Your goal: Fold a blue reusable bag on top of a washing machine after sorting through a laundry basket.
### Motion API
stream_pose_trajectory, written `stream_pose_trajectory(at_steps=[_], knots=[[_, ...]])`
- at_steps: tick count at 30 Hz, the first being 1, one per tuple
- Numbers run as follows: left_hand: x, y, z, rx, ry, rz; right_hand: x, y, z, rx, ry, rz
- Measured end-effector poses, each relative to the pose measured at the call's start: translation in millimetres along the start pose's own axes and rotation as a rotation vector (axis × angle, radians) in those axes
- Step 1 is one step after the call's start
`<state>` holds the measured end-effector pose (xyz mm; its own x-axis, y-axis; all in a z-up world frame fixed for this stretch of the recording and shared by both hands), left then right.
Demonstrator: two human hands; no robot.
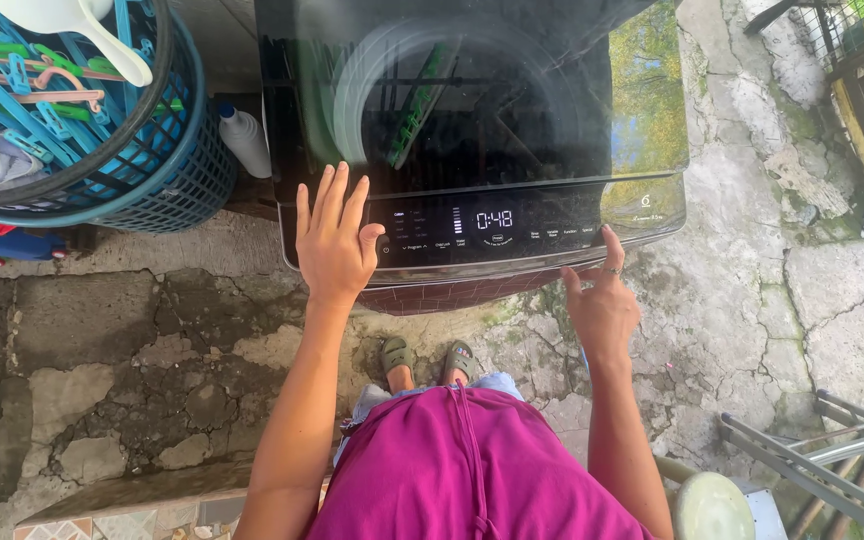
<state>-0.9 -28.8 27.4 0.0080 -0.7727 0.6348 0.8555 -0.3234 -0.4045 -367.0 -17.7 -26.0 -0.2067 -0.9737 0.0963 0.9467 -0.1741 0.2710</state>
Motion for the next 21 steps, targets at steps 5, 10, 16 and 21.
stream_pose_trajectory(at_steps=[5,10,16,21], knots=[[1,0,0,0.0,-0.018,-0.01,0,5,16,0.076,-0.003,0.0],[-1,1,-2,0.01,-0.018,-0.002,2,8,22,0.075,-0.073,0.01],[-1,1,-2,0.019,-0.028,-0.005,4,3,19,0.107,-0.123,0.055],[0,1,-2,0.009,-0.032,-0.005,24,-1,25,0.23,-0.364,0.062]])
Point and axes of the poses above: each hand's wrist, its own x-axis towards the middle knuckle, its own z-axis out of the back of the hand, y = z × x, the point moved 4 cm from there along x, towards the middle knuckle, and after that the axes turned 9 degrees about -x, right-handed, at the moved point
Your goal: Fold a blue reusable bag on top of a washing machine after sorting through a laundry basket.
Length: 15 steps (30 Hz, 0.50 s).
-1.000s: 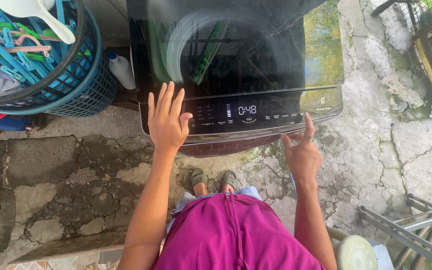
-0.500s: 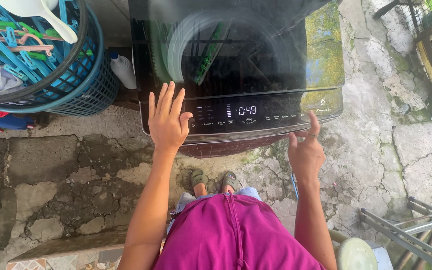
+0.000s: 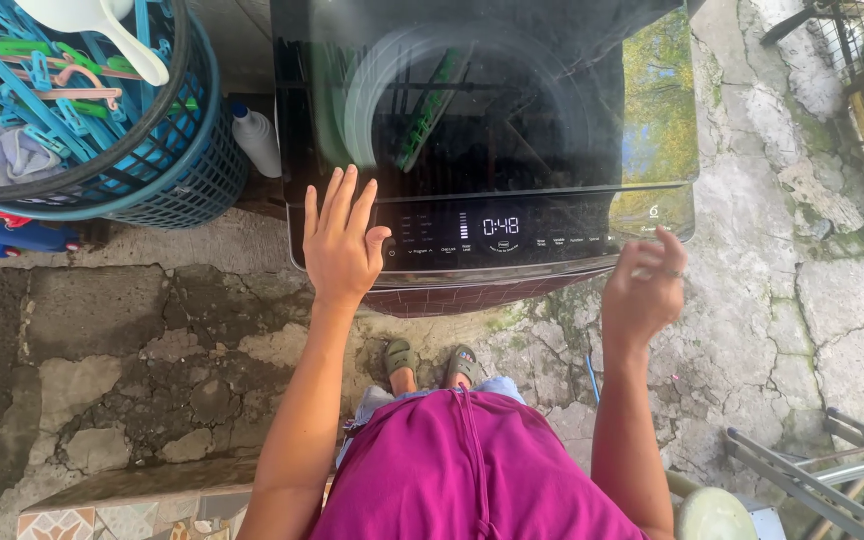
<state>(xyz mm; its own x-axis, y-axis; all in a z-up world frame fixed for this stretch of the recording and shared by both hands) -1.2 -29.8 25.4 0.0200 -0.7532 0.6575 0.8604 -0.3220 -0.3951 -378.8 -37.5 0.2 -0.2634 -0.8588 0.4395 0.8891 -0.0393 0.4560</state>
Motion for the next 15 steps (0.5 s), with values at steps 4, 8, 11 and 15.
stream_pose_trajectory(at_steps=[4,8,11,15], knots=[[0,0,0,-0.001,0.016,0.001,29,10,-1,-0.03,-0.258,0.132],[1,-3,2,0.006,0.032,-0.002,51,24,-13,0.043,-0.283,0.364],[2,-3,2,0.001,0.027,-0.003,61,31,-23,0.07,-0.2,0.357],[5,-5,5,-0.009,0.027,0.019,60,39,-25,0.052,-0.135,0.422]])
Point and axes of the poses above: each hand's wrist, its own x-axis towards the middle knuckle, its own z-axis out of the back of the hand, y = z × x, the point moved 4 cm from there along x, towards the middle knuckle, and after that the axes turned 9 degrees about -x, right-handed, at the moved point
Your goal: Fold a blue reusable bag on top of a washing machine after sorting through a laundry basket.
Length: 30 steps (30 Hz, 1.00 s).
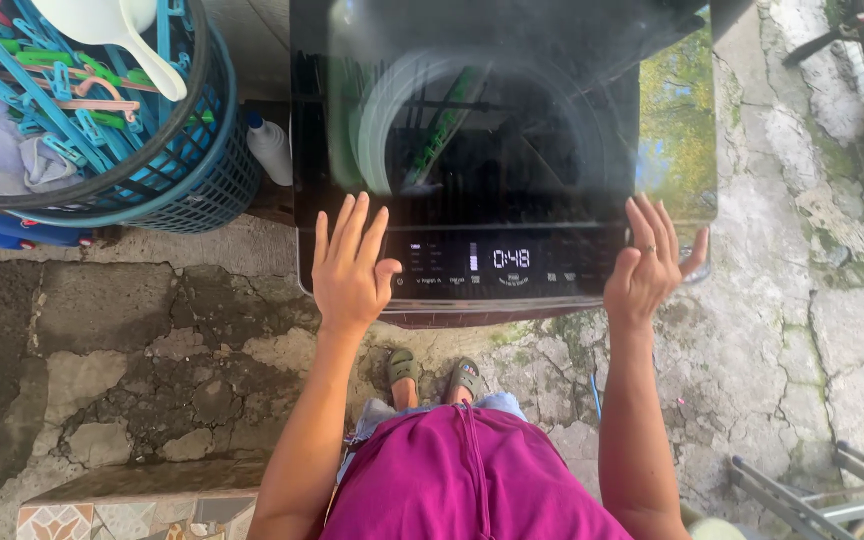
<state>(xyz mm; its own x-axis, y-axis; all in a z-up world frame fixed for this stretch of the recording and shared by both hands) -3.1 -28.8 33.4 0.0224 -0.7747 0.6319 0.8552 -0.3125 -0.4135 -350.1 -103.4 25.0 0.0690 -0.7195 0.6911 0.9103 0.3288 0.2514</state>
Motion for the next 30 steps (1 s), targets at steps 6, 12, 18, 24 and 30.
stream_pose_trajectory(at_steps=[6,12,18,24,30], knots=[[6,-1,2,-0.029,0.01,0.014,0,-2,-4,-0.037,0.039,-0.026],[12,-2,2,-0.035,0.032,0.043,7,3,-1,-0.02,0.077,-0.003],[15,0,0,-0.019,0.067,0.068,12,5,-3,-0.02,0.208,0.045],[15,4,-4,0.012,0.082,0.097,14,4,-8,0.0,0.22,0.031],[16,3,-6,0.041,0.068,0.114,12,2,-9,-0.005,0.234,0.033]])
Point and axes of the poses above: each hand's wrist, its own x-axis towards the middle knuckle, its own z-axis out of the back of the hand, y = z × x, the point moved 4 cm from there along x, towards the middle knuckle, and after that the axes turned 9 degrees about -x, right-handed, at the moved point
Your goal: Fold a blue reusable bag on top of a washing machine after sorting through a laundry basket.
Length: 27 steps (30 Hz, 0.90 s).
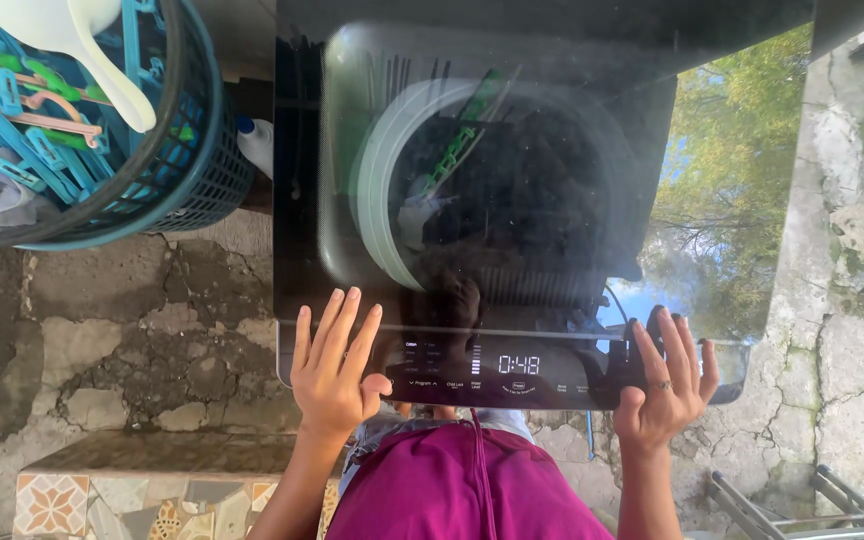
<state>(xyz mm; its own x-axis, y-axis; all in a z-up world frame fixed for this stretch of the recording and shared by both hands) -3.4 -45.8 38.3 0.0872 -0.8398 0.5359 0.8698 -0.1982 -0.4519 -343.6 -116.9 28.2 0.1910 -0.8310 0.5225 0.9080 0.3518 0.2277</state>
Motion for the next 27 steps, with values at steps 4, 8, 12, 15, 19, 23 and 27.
stream_pose_trajectory(at_steps=[4,8,12,15,19,23,27], knots=[[-1.5,1.8,-2.5,0.015,-0.005,0.01,-0.6,-1.5,-2.8,-0.009,-0.009,0.002],[0.4,0.7,-1.6,0.024,0.01,0.02,-0.4,-0.9,-1.0,-0.015,-0.001,-0.016],[-0.7,2.5,-3.8,0.033,0.003,0.027,-2.1,-2.8,-3.7,-0.009,0.0,-0.027],[-2.4,3.4,-4.1,0.03,0.013,0.035,-3.9,-4.1,-4.2,-0.019,0.002,-0.039],[-2.1,2.9,-3.5,0.025,0.011,0.034,-4.4,-4.4,-4.6,-0.02,-0.003,-0.04],[-1.0,3.1,-3.1,0.023,0.005,0.028,-3.8,-4.2,-4.6,-0.024,-0.009,-0.038],[-0.3,1.9,-1.8,0.023,0.005,0.029,-3.9,-2.8,-4.1,-0.02,-0.008,-0.036]])
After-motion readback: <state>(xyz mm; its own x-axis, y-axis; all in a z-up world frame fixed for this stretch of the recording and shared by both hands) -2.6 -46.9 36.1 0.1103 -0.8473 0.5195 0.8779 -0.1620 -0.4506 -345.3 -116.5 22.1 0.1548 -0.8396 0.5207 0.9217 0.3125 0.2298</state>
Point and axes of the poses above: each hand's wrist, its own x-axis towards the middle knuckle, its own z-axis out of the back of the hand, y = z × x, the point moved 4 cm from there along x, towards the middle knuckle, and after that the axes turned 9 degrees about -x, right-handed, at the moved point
